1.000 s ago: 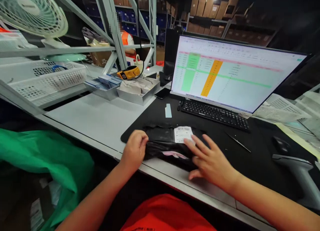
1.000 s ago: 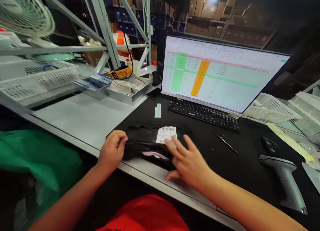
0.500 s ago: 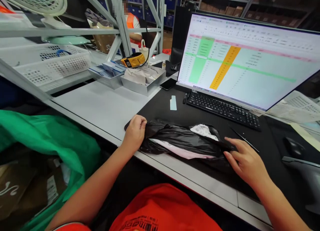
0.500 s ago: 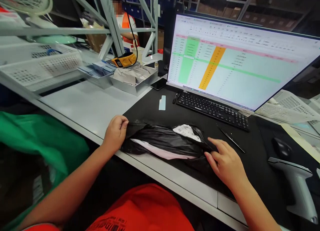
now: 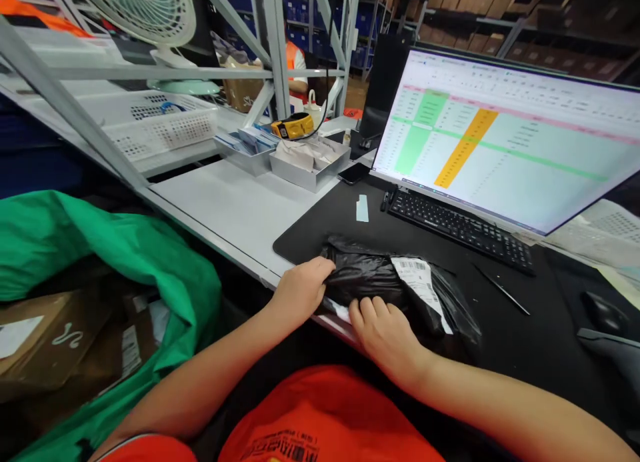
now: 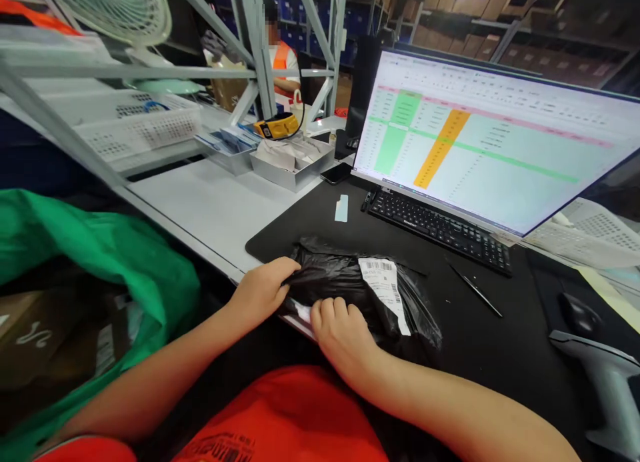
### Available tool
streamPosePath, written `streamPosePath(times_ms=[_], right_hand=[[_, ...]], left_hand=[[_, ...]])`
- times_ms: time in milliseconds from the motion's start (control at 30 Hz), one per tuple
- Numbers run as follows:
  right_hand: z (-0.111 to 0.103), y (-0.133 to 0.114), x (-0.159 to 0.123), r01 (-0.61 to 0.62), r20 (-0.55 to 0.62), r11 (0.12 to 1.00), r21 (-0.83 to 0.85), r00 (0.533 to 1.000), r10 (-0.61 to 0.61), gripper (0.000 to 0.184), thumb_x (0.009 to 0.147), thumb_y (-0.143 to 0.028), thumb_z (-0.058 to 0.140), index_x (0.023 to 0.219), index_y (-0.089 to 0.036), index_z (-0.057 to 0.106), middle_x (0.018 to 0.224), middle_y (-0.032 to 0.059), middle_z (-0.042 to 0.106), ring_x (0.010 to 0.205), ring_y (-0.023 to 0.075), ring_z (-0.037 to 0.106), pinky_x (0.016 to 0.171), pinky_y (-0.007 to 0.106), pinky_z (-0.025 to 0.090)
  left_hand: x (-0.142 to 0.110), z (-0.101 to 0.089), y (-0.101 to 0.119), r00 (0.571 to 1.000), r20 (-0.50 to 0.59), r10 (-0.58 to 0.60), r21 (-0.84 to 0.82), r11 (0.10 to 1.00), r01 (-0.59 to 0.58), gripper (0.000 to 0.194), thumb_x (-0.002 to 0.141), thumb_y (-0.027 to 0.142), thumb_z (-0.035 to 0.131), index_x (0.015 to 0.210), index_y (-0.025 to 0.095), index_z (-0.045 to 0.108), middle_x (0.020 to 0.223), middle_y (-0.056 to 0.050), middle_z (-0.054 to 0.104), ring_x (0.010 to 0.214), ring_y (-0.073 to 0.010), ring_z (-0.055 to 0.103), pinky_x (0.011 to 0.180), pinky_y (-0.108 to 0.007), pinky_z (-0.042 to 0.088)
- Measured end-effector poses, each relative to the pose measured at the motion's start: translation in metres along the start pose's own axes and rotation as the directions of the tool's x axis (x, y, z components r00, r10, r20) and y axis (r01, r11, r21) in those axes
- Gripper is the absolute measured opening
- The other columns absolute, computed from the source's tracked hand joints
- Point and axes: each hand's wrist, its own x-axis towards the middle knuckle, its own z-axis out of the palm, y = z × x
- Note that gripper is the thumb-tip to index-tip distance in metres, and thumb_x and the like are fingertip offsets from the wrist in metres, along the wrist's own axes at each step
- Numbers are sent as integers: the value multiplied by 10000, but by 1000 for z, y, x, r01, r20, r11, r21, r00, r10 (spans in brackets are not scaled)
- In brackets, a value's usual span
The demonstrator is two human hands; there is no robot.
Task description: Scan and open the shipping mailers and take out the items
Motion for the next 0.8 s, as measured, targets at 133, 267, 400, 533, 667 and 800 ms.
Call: streamPosePath(times_ms=[133,267,400,533,667,800], right_hand=[[-7,24,3,-69,-131,997,15,989,71,300,830,-35,480,1072,-103,644,873,104,676,699,215,618,508,314,427],[-42,89,-14,-262,-287,901,347,885,368,311,938,-126,421,1104,-191,677,1001,51,739,794,175,684,639,255,500],[-60,154,-31,-410,-19,310,858,578,816,299,932,-459,569,948,-181,679,756,23,694,685,190,650,621,271,508],[-48,221,-34,-91,-19,62,994,416,909,295,887,-448,588,981,-168,598,895,98,692,795,210,665,705,324,545],[-32,286,-44,-78,-147,176,981,293,945,342,941,-399,365,943,-143,591,963,170,674,906,224,664,793,397,541],[-30,323,-70,-164,-271,321,933,268,925,565,978,-427,156,941,-104,618,961,208,666,920,243,661,773,446,530]], left_hand=[[34,-15,-16,987,-160,5,-184,982,-35,384,725,16,458,992,214,652,989,-42,704,967,-219,664,876,-341,543],[70,-39,-48,957,-284,-65,-145,989,24,367,729,36,454,977,198,669,1014,-56,715,999,-235,654,944,-371,520],[91,-41,-65,950,-307,-53,-106,994,22,369,765,57,460,1034,185,678,1100,-90,715,1067,-262,647,985,-406,508],[91,-26,-55,967,-253,37,-87,994,-61,452,757,30,449,1114,195,673,1115,-77,716,1062,-247,661,962,-379,528],[76,-13,-42,968,-184,169,-71,980,-185,511,763,1,423,1157,218,665,1090,-49,703,1031,-199,671,937,-313,537],[53,-3,-36,920,-105,378,156,920,-360,523,809,-12,401,1187,235,665,975,-38,678,790,-141,679,688,-210,527]])
